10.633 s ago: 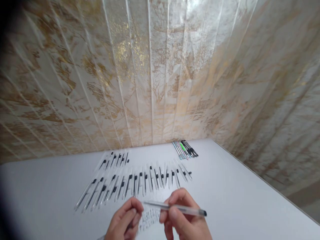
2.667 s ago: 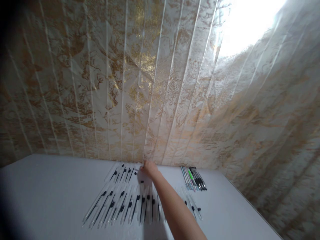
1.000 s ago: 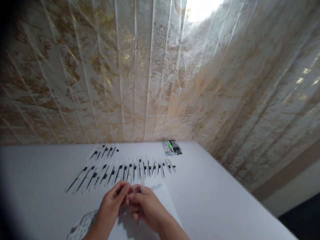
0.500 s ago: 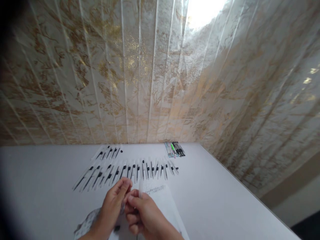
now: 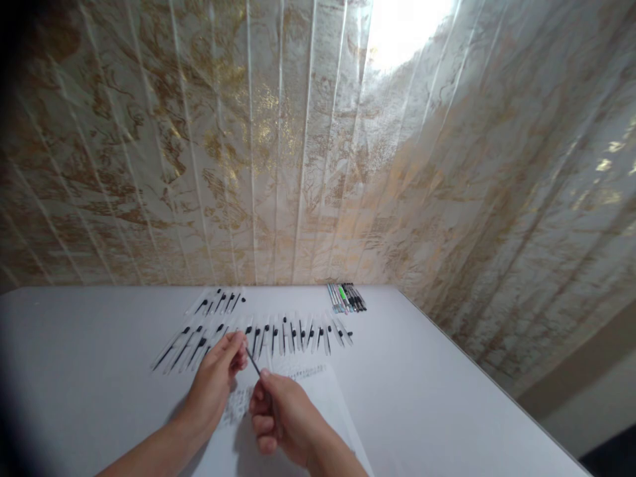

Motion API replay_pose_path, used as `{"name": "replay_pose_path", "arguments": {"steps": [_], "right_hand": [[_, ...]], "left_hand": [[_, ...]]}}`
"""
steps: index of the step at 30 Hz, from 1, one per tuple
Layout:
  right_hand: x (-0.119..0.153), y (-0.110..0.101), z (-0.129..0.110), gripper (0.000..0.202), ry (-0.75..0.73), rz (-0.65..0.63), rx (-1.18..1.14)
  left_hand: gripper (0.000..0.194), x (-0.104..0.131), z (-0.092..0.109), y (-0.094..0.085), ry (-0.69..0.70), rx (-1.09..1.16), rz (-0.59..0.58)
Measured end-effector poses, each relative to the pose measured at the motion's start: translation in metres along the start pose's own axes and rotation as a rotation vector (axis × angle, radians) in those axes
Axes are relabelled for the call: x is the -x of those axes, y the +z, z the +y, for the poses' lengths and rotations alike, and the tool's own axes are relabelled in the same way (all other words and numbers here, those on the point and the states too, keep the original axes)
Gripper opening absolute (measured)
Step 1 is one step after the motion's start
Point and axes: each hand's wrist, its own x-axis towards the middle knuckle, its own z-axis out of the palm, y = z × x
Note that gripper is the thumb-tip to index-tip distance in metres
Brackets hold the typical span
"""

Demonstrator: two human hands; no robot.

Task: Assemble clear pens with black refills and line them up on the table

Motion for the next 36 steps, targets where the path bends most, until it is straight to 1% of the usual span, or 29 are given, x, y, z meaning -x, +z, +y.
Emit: {"name": "replay_pose_path", "arguments": {"steps": [2, 5, 8, 10, 12, 15, 19, 21, 24, 27, 31, 36], "right_hand": [[0.000, -0.003, -0.001, 0.050, 0.010, -0.027, 0.035], [0.002, -0.005, -0.002, 0.050, 0.021, -0.061, 0.096], [0.007, 0.001, 0.000, 0.051, 0.000, -0.079, 0.166], [0.010, 0.008, 0.002, 0.051, -0.035, -0.091, 0.280], [0.013, 0.013, 0.004, 0.052, -0.067, -0.099, 0.399], [0.011, 0.016, 0.007, 0.058, -0.085, -0.073, 0.443], [0.000, 0.010, 0.011, 0.069, -0.107, -0.006, 0.495], [-0.004, 0.006, 0.014, 0.071, -0.137, -0.002, 0.523], [-0.006, 0.004, 0.016, 0.070, -0.185, -0.016, 0.535], [-0.003, 0.006, 0.014, 0.066, -0.172, -0.015, 0.501], [0.002, 0.009, 0.007, 0.066, -0.125, 0.005, 0.453], [0.005, 0.009, 0.006, 0.067, -0.092, -0.014, 0.485]], "left_hand": [[0.042, -0.012, 0.004, -0.004, 0.039, 0.061, 0.076], [0.038, -0.026, 0.005, -0.010, 0.067, 0.119, 0.149], [0.033, -0.033, 0.002, -0.017, 0.059, 0.134, 0.197], [0.030, -0.036, 0.000, -0.020, 0.046, 0.135, 0.210], [0.029, -0.038, 0.000, -0.021, 0.046, 0.135, 0.197], [0.032, -0.041, 0.006, -0.021, 0.082, 0.127, 0.166], [0.037, -0.046, 0.016, -0.021, 0.141, 0.111, 0.140], [0.038, -0.047, 0.018, -0.022, 0.160, 0.104, 0.128], [0.040, -0.047, 0.019, -0.023, 0.172, 0.096, 0.112], [0.041, -0.046, 0.017, -0.023, 0.160, 0.085, 0.090], [0.041, -0.042, 0.018, -0.020, 0.131, 0.077, 0.053], [0.042, -0.037, 0.023, -0.014, 0.058, 0.039, -0.072]]}}
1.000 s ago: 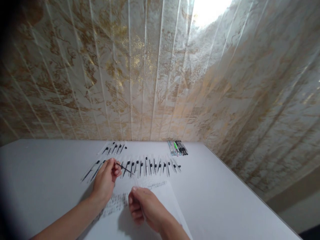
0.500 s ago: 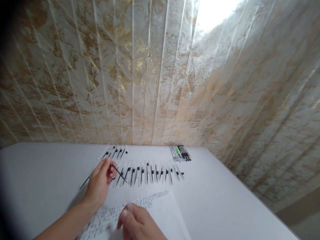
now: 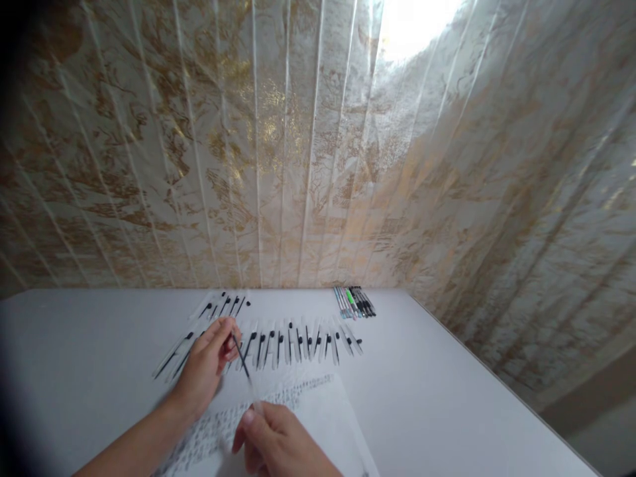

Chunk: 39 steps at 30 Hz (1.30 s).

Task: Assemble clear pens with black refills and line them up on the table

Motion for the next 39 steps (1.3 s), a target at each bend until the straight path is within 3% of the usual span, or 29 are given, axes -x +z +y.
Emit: {"name": "replay_pose_path", "arguments": {"steps": [8, 14, 20, 22, 25, 28, 31, 34, 39], "right_hand": [[-0.005, 0.000, 0.014, 0.063, -0.081, 0.029, -0.070], [-0.001, -0.002, 0.007, 0.060, -0.128, -0.021, -0.065], [0.001, -0.002, 0.001, 0.062, -0.166, -0.054, -0.081], [-0.001, -0.004, 0.002, 0.061, -0.198, 0.005, -0.142], [-0.006, -0.014, 0.003, 0.055, -0.296, 0.200, -0.271], [-0.008, -0.028, 0.000, 0.051, -0.385, 0.366, -0.395], [-0.007, -0.039, -0.006, 0.049, -0.386, 0.423, -0.445], [-0.007, -0.041, -0.007, 0.050, -0.359, 0.424, -0.421], [-0.009, -0.037, -0.002, 0.048, -0.317, 0.366, -0.262]], "left_hand": [[0.038, 0.004, 0.015, 0.004, 0.006, -0.072, -0.056], [0.035, 0.004, 0.031, 0.008, 0.020, -0.169, -0.131], [0.037, 0.012, 0.024, 0.013, -0.008, -0.298, -0.275], [0.036, 0.021, 0.019, 0.016, -0.023, -0.338, -0.356], [0.036, 0.035, 0.015, 0.020, -0.068, -0.450, -0.511], [0.035, 0.048, 0.016, 0.022, -0.112, -0.781, -0.677], [0.029, 0.061, 0.014, 0.021, -0.103, -1.142, -0.827], [0.023, 0.070, 0.004, 0.018, -0.084, -1.212, -0.791], [0.012, 0.061, -0.006, 0.015, -0.087, -1.031, -0.668]]}}
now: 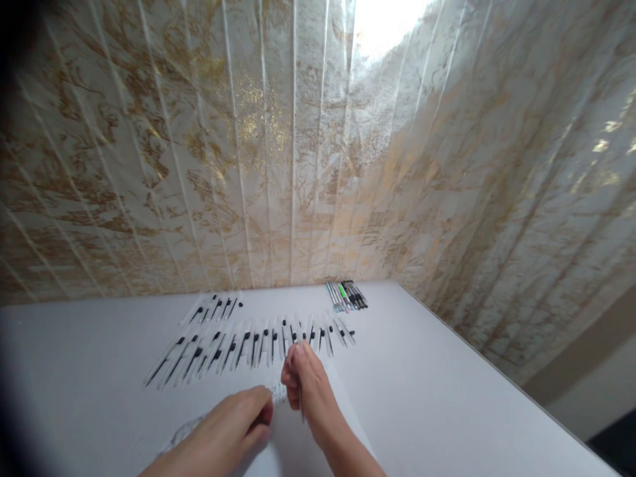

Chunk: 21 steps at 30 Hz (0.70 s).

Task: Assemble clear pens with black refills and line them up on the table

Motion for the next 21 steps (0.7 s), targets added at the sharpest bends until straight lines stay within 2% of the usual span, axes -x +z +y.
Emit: {"name": "replay_pose_path", "arguments": {"steps": [3, 9, 14, 21], "right_hand": [[0.000, 0.001, 0.002, 0.050, -0.017, -0.011, 0.106], [0.004, 0.008, 0.002, 0.057, -0.062, -0.032, 0.230], [0.010, 0.015, 0.010, 0.057, -0.062, -0.150, 0.313], [0.008, 0.014, 0.016, 0.058, -0.070, -0.143, 0.368]], "left_hand": [[0.004, -0.012, -0.001, -0.012, 0.003, 0.238, 0.040], [0.036, -0.025, -0.004, -0.031, -0.053, 0.682, 0.228], [0.039, -0.023, 0.001, -0.031, -0.107, 1.058, 0.224], [0.038, -0.017, 0.014, -0.031, -0.058, 1.020, 0.198]]}}
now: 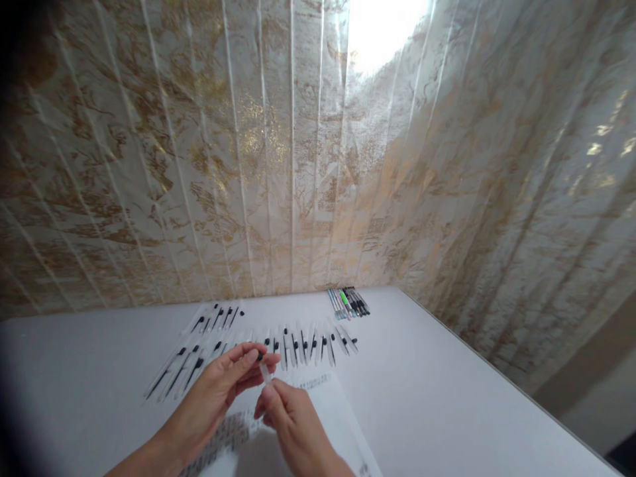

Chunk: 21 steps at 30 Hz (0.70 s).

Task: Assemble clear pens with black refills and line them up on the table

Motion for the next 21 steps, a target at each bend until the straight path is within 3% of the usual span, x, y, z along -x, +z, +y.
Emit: {"name": "replay_pose_path", "arguments": {"steps": [13, 21], "right_hand": [[0.0003, -0.0008, 0.0076, 0.056, -0.029, 0.019, 0.045], [0.0012, -0.0035, 0.0036, 0.061, -0.060, 0.042, 0.276]], "left_hand": [[0.026, -0.0072, -0.0021, -0.0056, 0.151, -0.283, 0.027], [0.029, -0.0058, -0.0007, -0.0043, 0.155, -0.305, -0.001]]}}
